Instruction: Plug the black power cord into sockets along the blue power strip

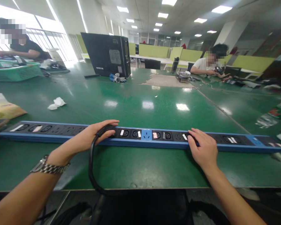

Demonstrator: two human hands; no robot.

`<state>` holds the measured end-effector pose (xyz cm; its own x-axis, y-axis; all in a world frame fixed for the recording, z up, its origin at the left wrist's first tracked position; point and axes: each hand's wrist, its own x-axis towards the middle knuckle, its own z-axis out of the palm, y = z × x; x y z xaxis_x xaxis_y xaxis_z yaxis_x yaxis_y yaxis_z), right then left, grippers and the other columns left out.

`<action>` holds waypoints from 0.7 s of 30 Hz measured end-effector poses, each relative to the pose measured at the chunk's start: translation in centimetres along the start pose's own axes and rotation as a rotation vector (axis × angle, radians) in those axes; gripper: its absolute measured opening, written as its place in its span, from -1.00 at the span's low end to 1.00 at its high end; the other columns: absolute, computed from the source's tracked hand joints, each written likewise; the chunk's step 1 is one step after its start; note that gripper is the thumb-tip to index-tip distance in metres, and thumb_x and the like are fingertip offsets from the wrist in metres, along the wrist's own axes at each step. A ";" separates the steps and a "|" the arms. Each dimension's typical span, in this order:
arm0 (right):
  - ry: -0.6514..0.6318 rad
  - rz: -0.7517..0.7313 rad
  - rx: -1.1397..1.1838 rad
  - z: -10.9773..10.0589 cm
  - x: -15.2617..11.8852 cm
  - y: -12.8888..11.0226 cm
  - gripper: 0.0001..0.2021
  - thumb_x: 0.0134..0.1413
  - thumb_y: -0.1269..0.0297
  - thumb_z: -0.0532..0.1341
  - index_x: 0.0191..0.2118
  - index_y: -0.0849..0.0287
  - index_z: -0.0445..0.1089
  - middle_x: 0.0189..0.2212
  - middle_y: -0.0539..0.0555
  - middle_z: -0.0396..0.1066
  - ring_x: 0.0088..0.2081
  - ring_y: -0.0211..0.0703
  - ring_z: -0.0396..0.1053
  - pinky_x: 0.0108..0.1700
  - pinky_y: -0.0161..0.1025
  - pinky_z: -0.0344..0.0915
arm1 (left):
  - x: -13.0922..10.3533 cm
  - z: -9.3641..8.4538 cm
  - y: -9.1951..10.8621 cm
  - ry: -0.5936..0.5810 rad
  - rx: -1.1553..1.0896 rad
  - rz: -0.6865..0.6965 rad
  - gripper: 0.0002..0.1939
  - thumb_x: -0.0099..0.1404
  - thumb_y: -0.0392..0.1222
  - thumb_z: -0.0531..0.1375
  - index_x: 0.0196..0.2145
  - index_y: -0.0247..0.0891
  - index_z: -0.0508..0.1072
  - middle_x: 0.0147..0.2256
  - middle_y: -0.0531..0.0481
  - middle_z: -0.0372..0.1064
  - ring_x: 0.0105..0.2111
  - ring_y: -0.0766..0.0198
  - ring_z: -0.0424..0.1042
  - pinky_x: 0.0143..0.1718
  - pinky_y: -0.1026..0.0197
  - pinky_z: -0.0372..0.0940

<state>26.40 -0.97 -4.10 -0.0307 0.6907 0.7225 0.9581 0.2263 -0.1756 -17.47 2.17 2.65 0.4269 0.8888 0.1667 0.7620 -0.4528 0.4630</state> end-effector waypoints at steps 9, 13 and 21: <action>0.014 -0.019 -0.003 0.0 0.0 0.0 -0.68 0.23 0.17 0.12 -0.12 0.20 0.56 -0.07 0.15 0.55 0.02 0.01 0.47 0.08 -0.04 0.30 | 0.3 0.6 1.3 -0.025 0.209 0.103 -0.41 0.40 0.14 0.06 0.26 -0.19 0.26 0.08 -0.20 0.43 0.04 -0.03 0.44 0.10 -0.08 0.30; 0.011 -0.015 -0.002 0.1 -0.1 0.0 -0.69 0.23 0.18 0.12 -0.12 0.20 0.55 -0.06 0.15 0.55 0.03 0.00 0.46 0.09 -0.04 0.29 | -0.2 0.8 1.4 -0.002 0.169 0.129 -0.33 0.36 0.10 0.13 0.33 -0.20 0.13 0.13 -0.22 0.38 0.07 -0.01 0.41 0.12 -0.06 0.28; 0.013 -0.007 -0.007 0.2 -0.1 -0.1 -0.69 0.24 0.19 0.11 -0.12 0.20 0.55 -0.06 0.15 0.55 0.04 -0.01 0.45 0.08 -0.05 0.27 | -0.6 2.2 2.9 0.609 -0.200 -0.007 -0.61 0.29 0.06 0.24 0.02 -0.15 0.46 -0.05 -0.07 0.52 -0.13 0.15 0.53 0.02 0.10 0.38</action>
<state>26.25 -0.91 -4.24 -0.0340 0.6798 0.7326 0.9599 0.2263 -0.1655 -14.45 0.13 1.99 0.0238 0.7992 0.6006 0.6331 -0.4770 0.6096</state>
